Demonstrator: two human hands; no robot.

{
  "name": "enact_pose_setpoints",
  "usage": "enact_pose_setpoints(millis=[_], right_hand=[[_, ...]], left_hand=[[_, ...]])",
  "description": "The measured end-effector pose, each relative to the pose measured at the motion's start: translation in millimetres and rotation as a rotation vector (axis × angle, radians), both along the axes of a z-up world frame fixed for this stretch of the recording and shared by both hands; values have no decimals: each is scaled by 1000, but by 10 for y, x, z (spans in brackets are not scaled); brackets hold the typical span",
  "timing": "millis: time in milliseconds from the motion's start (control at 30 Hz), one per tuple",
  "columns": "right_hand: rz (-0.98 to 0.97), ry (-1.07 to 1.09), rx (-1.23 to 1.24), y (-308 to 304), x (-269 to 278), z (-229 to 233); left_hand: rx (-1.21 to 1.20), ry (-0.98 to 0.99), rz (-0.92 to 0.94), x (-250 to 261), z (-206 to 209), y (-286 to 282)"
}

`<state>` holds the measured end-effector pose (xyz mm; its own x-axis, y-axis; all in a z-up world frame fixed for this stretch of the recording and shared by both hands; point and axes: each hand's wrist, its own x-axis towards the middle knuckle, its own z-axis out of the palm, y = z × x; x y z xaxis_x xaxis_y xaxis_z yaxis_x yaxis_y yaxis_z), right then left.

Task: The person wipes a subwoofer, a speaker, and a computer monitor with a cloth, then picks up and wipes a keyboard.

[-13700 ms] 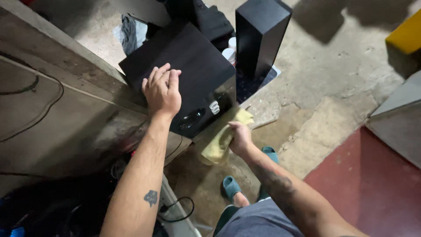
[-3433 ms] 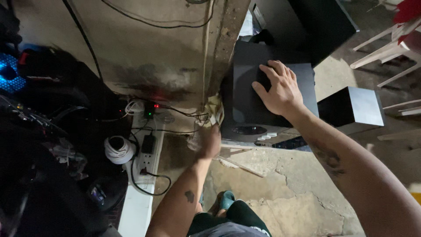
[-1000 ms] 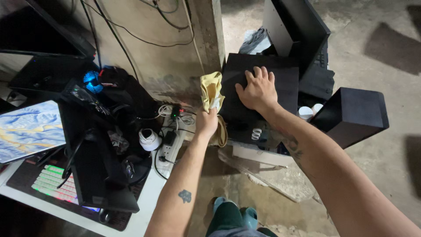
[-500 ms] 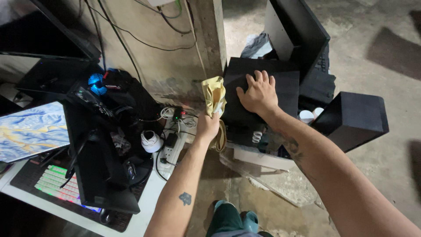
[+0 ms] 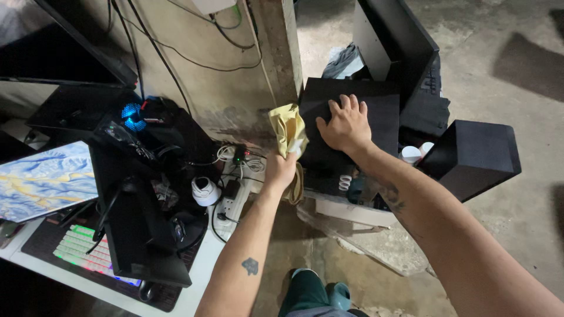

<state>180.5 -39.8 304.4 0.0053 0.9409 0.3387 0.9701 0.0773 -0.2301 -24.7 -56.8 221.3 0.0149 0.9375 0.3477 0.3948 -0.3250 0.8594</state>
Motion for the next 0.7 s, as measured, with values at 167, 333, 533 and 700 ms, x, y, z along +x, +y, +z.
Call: enact_pose_setpoints(millis=[167,333,533,700], right_hand=[[-4,8,-5,-3,-1,27],[-4,24,11,-9,7,74],[7,38,27,-6,16,-28],[7,19,5,14,19,11]], left_hand=[[-5,-8,126,-24,-230,289],[-590,-636,-68,-89,-748,27],[-623,-942,-144,-49,-1560,-176],[-651,-979,-61,-36,-1593,180]])
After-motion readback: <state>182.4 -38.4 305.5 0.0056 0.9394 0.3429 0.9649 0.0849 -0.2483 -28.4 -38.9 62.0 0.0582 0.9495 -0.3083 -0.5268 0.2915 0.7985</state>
